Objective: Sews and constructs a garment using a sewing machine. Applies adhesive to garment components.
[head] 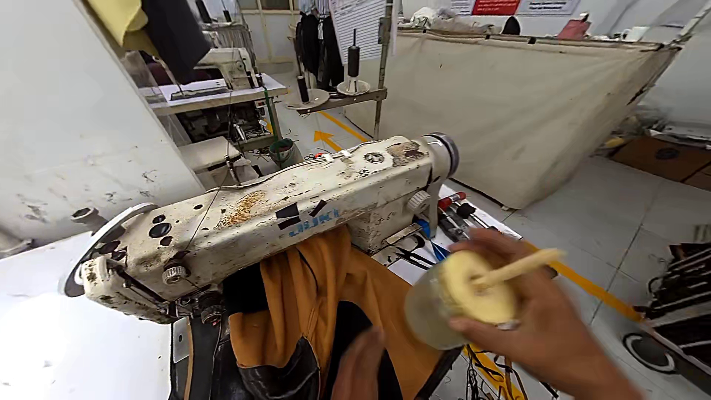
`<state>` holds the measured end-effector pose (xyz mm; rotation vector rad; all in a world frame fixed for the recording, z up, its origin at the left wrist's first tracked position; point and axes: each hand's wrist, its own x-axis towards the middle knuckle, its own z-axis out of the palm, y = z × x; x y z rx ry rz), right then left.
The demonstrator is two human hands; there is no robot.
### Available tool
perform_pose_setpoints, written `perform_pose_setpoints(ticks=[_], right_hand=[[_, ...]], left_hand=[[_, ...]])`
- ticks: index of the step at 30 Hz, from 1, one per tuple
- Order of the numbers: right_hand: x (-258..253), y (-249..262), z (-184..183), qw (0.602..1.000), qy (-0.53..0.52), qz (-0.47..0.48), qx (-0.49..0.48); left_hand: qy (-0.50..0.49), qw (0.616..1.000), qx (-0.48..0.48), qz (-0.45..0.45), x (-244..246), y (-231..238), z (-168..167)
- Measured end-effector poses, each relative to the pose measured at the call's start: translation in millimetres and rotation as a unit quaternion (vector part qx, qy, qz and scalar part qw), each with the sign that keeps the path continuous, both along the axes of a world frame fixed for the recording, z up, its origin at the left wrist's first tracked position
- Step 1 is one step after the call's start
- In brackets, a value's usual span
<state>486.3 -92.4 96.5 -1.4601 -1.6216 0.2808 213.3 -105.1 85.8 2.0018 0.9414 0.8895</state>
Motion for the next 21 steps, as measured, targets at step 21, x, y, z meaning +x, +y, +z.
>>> perform_pose_setpoints(ticks=[21], right_hand=[[46.2, -19.5, 55.7, 0.983, -0.170, -0.016, 0.075]], left_hand=[[0.015, 0.998, -0.062, 0.019, 78.0, 74.4, -29.1]])
